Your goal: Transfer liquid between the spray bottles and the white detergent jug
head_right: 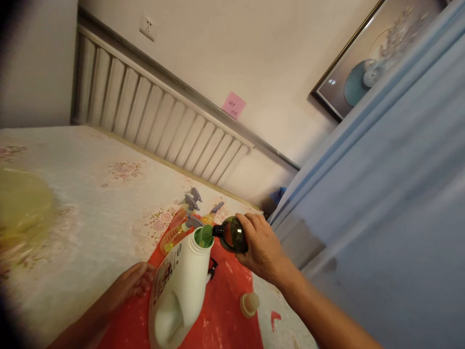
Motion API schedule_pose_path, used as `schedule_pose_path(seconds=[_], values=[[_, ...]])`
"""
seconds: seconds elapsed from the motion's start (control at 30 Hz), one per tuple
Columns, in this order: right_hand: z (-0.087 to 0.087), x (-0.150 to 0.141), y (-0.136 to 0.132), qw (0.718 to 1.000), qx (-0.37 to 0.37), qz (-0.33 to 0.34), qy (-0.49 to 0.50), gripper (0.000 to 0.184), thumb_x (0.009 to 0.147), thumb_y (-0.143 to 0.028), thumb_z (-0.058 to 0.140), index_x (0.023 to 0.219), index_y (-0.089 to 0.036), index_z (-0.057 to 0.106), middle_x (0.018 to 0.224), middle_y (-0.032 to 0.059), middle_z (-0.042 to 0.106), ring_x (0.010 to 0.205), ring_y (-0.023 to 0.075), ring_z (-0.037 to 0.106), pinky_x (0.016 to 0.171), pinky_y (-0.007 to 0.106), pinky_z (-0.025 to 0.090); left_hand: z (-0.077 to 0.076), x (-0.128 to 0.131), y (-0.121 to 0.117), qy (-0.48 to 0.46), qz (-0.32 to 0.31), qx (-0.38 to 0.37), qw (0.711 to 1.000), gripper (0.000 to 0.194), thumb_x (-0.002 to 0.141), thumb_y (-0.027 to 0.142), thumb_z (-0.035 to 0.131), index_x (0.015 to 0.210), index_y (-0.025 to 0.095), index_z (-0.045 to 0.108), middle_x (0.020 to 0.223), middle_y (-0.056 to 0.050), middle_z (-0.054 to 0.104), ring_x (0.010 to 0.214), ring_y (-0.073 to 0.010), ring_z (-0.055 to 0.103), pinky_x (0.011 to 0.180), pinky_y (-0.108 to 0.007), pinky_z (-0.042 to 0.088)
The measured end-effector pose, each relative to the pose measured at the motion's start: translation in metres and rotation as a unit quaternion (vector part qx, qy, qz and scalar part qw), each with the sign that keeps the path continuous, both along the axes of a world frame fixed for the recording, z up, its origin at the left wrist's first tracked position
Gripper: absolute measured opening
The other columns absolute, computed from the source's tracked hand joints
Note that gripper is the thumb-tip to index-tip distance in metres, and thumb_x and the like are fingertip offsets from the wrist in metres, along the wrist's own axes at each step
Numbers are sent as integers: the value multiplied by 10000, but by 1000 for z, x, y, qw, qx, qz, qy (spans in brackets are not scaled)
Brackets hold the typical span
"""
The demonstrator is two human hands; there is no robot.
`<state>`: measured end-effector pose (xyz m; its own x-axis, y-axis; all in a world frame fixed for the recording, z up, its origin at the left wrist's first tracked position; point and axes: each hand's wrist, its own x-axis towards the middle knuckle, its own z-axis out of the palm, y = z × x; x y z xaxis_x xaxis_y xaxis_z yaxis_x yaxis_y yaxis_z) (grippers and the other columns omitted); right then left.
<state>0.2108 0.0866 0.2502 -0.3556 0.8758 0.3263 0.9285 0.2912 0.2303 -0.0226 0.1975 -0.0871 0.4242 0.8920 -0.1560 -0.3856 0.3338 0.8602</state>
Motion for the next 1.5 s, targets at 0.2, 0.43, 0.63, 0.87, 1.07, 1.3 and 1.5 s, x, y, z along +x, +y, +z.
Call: schedule_pose_path(seconds=[0.2, 0.43, 0.63, 0.87, 1.07, 1.3, 1.5], values=[[2, 0, 1, 1000, -2, 3, -4, 755, 629, -139, 647, 1336, -199, 387, 1258, 136, 513, 1136, 314, 477, 981, 502, 428, 6, -2, -2, 5, 0, -1, 1000, 372, 771, 571, 601, 783, 204, 663, 675, -23, 656, 559, -164, 595, 505, -265, 472], [2, 1, 2, 1000, 2, 5, -9, 764, 596, -117, 627, 1319, -215, 401, 1251, 135, 520, 1138, 329, 482, 967, 530, 430, 1, -2, 0, 1, -5, 2, 1000, 407, 773, 600, 589, 799, 200, 662, 683, -19, 657, 567, -171, 595, 514, -271, 467], [5, -2, 1, 1000, 0, 0, -22, 716, 626, -140, 630, 1307, -199, 416, 1229, 135, 529, 1121, 317, 486, 956, 502, 446, 0, -2, 0, 2, -13, 12, 1000, 433, 777, 619, 576, 811, 194, 653, 704, -19, 657, 579, -164, 599, 524, -261, 466], [8, -4, 1, 999, -3, 2, -33, 684, 657, -177, 654, 1301, -197, 425, 1221, 141, 535, 1108, 321, 495, 942, 509, 454, 4, -3, -1, -4, -11, 11, 1000, 435, 775, 612, 585, 822, 184, 652, 687, -15, 657, 570, -162, 595, 524, -268, 467], [10, -5, 1, 999, 4, 5, -40, 672, 666, -191, 656, 1300, -203, 431, 1216, 137, 540, 1100, 322, 504, 931, 510, 463, 3, -1, 0, 2, -4, 6, 1000, 407, 773, 603, 585, 789, 205, 664, 670, -21, 657, 551, -163, 594, 500, -264, 463], [13, -7, 0, 998, -3, 2, -58, 690, 645, -161, 659, 1298, -184, 436, 1208, 140, 542, 1091, 323, 496, 936, 497, 459, 5, -2, -2, -3, 0, 2, 1000, 393, 771, 584, 598, 786, 198, 665, 672, -17, 662, 548, -156, 594, 497, -258, 464], [14, -6, 1, 998, -7, 3, -65, 709, 637, -147, 648, 1308, -183, 422, 1218, 139, 534, 1094, 318, 487, 942, 487, 451, 3, -1, -1, -4, -3, -2, 1000, 393, 779, 582, 591, 799, 197, 664, 669, -24, 656, 555, -159, 592, 502, -261, 465]])
